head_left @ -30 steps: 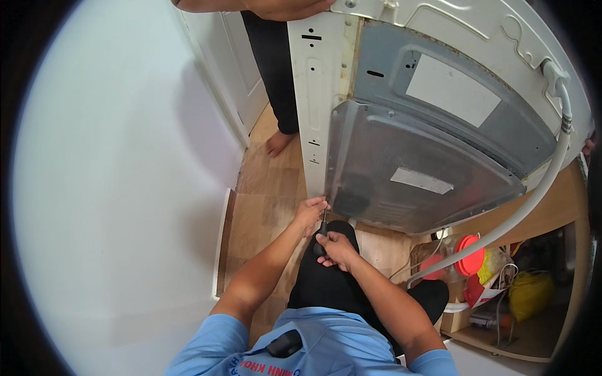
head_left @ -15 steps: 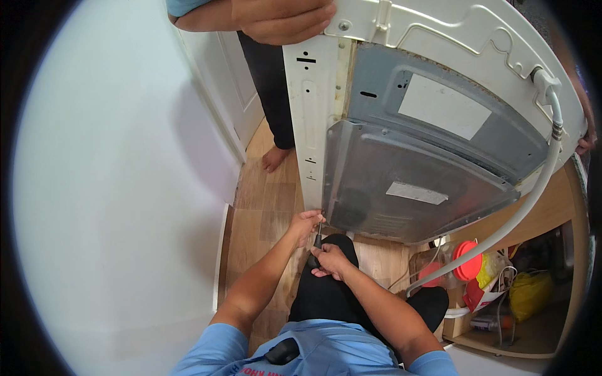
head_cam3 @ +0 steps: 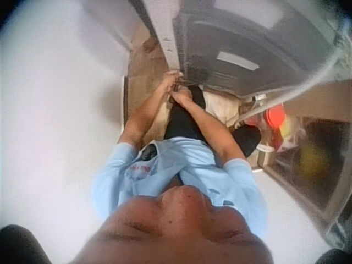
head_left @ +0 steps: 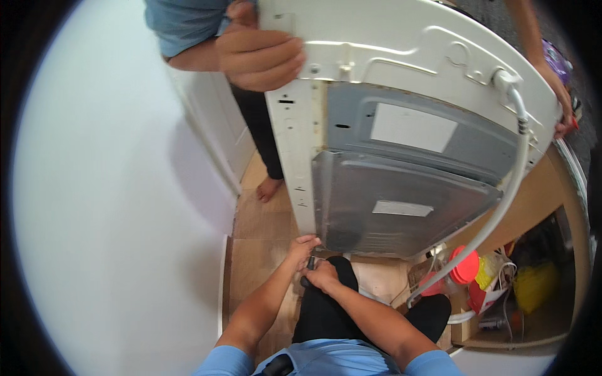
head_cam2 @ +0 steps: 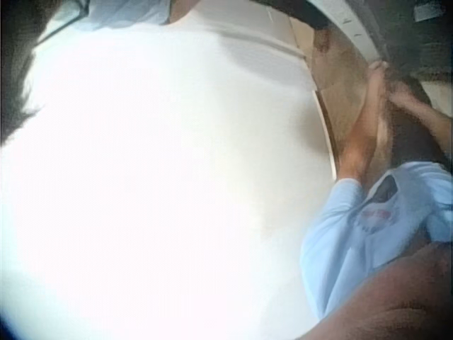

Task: The person uses a screwdriver to remove screws from the back panel of a top-loading washing machine. They detach the metal panel, inspect it, then reattach it and secure it with screws. Finally, they upright the machine and position it against the wall.

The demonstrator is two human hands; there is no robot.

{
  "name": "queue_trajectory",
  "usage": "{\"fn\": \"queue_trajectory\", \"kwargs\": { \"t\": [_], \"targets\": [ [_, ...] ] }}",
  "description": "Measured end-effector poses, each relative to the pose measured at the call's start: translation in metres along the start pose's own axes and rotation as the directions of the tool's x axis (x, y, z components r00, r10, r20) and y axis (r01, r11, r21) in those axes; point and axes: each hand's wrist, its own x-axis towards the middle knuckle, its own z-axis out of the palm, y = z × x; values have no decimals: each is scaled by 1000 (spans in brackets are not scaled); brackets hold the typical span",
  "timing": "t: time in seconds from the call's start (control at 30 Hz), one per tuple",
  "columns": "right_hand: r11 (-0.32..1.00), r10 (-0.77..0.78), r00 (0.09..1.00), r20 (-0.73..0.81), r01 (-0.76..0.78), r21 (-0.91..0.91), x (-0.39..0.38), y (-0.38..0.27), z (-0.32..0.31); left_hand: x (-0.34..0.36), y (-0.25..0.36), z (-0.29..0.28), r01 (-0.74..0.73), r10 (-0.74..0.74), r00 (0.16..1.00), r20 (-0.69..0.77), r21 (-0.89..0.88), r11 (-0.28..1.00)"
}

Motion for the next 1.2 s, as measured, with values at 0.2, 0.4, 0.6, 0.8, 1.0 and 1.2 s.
{"fn": "queue_trajectory", "kwargs": {
  "t": [0.2,0.4,0.6,0.8,1.0,1.2],
  "targets": [
    [996,20,995,-94,-12,86,0,10,6,-2,24,29,-52,83,980,-181,174,983],
    [987,-147,989,17,146,63,14,24,3,-11,35,30,63,-27,989,-149,242,968],
    [838,-130,883,451,-145,526,17,21,-22,2,24,6,182,-177,981,78,-54,982],
    [938,-63,961,269,-35,344,18,12,-23,-4,26,16,137,-131,990,-46,185,973],
    [975,-213,977,-1,213,64,10,8,-5,-3,38,-2,266,-267,958,106,24,964],
    [796,-118,895,429,-173,580,42,38,-8,-4,41,8,245,-240,956,171,-11,969]
  ]
}}
